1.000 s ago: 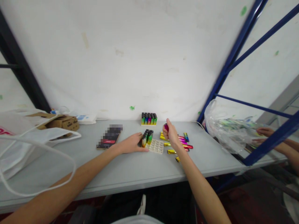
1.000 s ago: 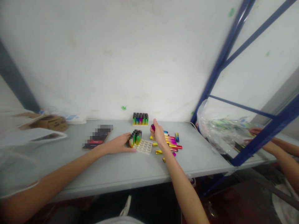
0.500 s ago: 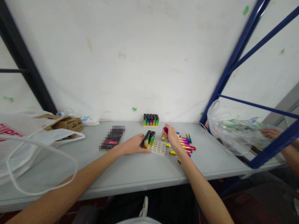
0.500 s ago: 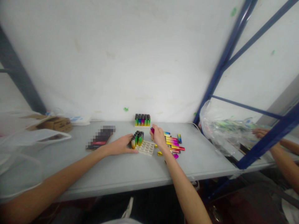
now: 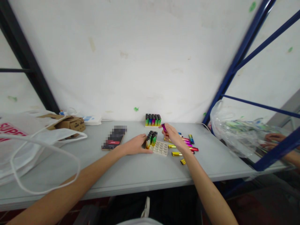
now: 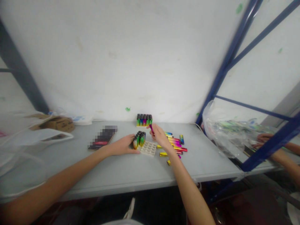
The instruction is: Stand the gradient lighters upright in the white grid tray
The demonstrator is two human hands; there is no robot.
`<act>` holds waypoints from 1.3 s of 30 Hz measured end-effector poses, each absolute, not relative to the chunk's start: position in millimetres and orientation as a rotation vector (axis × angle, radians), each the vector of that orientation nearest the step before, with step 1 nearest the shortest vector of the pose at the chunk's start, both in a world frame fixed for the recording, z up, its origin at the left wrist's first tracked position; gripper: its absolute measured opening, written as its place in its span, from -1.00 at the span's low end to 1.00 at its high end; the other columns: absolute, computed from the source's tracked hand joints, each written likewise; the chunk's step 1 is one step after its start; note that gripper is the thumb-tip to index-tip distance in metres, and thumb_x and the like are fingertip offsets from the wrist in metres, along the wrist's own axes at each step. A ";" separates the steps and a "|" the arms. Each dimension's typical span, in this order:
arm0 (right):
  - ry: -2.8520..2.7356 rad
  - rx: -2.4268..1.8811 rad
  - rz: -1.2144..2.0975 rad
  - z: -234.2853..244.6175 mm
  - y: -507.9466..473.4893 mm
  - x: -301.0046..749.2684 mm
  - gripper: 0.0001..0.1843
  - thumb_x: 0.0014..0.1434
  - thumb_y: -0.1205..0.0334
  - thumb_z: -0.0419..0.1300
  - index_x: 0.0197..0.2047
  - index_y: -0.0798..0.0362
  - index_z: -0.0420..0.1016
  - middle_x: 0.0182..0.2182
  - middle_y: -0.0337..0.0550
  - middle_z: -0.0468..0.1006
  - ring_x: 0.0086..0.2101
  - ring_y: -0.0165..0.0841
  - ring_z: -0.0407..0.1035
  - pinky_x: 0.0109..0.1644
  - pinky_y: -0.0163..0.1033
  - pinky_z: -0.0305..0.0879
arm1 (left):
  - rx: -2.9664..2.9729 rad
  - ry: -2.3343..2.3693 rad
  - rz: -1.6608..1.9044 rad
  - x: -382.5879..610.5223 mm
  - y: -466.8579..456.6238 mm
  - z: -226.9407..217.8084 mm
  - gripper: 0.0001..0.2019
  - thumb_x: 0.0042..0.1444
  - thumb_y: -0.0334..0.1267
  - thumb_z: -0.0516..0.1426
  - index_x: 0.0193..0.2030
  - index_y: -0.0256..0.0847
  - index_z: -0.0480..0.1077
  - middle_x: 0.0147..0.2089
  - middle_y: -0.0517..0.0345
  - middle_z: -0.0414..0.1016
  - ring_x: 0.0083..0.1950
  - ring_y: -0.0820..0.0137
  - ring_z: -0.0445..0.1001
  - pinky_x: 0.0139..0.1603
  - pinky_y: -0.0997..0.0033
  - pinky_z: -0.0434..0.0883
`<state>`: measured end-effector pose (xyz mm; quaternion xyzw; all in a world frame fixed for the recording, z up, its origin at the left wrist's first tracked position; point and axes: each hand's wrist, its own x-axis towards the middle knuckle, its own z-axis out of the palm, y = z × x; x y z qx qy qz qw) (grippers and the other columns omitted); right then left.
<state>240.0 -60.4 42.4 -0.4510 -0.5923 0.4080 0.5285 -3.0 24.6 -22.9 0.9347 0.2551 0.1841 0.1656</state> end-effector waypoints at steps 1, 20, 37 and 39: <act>-1.472 -1.059 0.950 44.6 -62.2 241.8 -0.38 0.31 -0.44 0.15 -0.10 0.02 0.48 -0.51 -0.41 0.27 -0.57 -0.46 0.12 -0.50 -0.32 0.09 | 2.661 0.722 0.532 -2.7 25.6 -24.5 -0.28 0.09 0.40 0.35 0.15 -0.14 0.51 0.08 -0.04 0.57 0.13 0.00 0.55 0.26 0.14 0.43; -2.223 -1.417 0.155 61.1 -94.9 220.7 -0.89 0.42 0.21 0.34 -0.05 0.02 0.54 -0.22 -0.09 0.72 -0.28 -0.27 0.56 -0.19 -0.25 0.31 | 2.656 0.787 0.463 -2.1 9.3 -8.7 -0.30 0.14 0.38 0.32 0.15 -0.18 0.50 0.02 -0.06 0.54 0.07 -0.01 0.54 0.18 0.09 0.46; -2.228 -1.343 0.472 57.1 -94.4 217.0 -0.86 0.33 0.17 0.44 -0.20 0.03 0.62 -0.39 -0.16 0.71 -0.37 -0.28 0.58 -0.31 -0.30 0.26 | 2.636 0.780 0.476 -1.7 6.3 -4.3 -0.38 0.13 0.37 0.32 0.03 -0.16 0.53 -0.06 0.00 0.53 0.01 0.02 0.55 0.08 0.13 0.49; -2.242 -1.387 0.396 56.2 -94.3 215.8 -0.81 0.37 0.12 0.40 -0.24 0.04 0.62 -0.42 -0.15 0.69 -0.41 -0.29 0.55 -0.33 -0.29 0.22 | 2.637 0.800 0.464 -1.3 5.4 -3.5 -0.38 0.13 0.37 0.31 0.00 -0.17 0.53 -0.07 -0.02 0.52 0.00 0.00 0.55 0.07 0.11 0.49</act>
